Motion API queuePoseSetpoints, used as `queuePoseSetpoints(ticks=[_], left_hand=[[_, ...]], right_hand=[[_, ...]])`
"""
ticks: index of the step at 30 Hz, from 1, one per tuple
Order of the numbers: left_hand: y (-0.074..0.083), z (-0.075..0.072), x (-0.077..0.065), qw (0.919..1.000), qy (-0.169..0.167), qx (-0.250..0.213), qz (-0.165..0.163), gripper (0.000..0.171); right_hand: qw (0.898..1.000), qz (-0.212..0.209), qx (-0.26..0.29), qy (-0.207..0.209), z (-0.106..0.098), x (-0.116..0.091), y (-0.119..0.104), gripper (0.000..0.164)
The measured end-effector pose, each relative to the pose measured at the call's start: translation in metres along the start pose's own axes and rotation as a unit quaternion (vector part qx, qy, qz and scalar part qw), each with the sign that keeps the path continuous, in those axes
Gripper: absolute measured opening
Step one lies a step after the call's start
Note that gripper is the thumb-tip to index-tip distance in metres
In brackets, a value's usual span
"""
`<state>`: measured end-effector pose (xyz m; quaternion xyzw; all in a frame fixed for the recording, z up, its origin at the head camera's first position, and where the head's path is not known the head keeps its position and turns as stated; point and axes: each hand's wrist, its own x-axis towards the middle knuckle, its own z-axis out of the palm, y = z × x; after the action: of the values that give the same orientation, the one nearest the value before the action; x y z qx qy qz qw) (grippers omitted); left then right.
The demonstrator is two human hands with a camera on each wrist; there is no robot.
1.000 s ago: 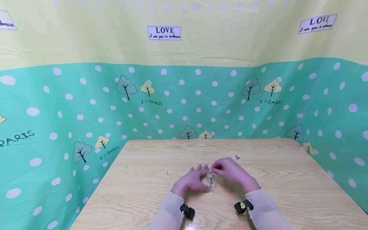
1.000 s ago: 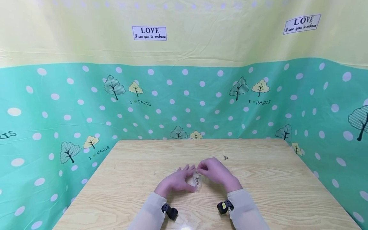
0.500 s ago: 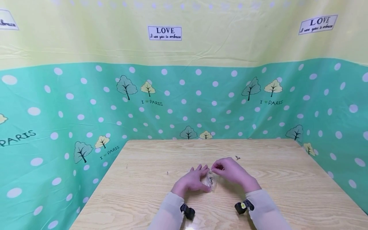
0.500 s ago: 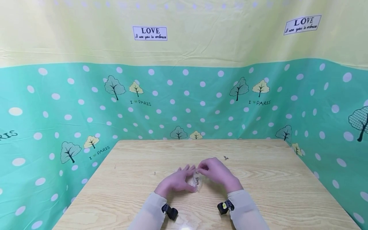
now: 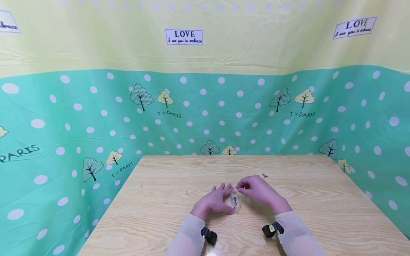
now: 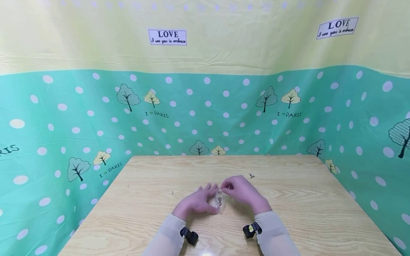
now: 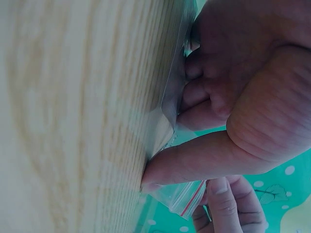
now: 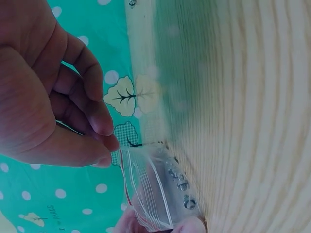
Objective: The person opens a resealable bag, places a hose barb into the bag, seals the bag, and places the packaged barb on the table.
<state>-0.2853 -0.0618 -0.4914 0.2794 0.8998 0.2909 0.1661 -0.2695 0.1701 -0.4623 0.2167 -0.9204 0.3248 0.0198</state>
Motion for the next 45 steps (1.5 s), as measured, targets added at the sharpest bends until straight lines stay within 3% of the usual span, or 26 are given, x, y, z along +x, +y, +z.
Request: queuePoseSetpoints(ticks=[9,19,31,45], left_hand=[[0.0,0.001,-0.001,1.0,0.004,0.001,-0.006,0.093],[0.002,0.001,-0.001,0.9999,0.004,-0.01,0.006,0.092],[0.001,0.001,-0.002,0.9998,-0.001,-0.017,0.009,0.092],[0.002,-0.001,-0.001,0.9999,-0.002,-0.009,0.004,0.094]], right_hand=[[0.998,0.058,0.029,0.014,-0.01,-0.007,0.021,0.015],[0.985,0.135,0.065,0.08,-0.022,-0.025,0.059,0.021],[0.972,0.193,0.053,0.122,-0.026,-0.031,0.08,0.031],[0.974,0.199,0.028,0.099,-0.046,-0.023,0.099,0.034]])
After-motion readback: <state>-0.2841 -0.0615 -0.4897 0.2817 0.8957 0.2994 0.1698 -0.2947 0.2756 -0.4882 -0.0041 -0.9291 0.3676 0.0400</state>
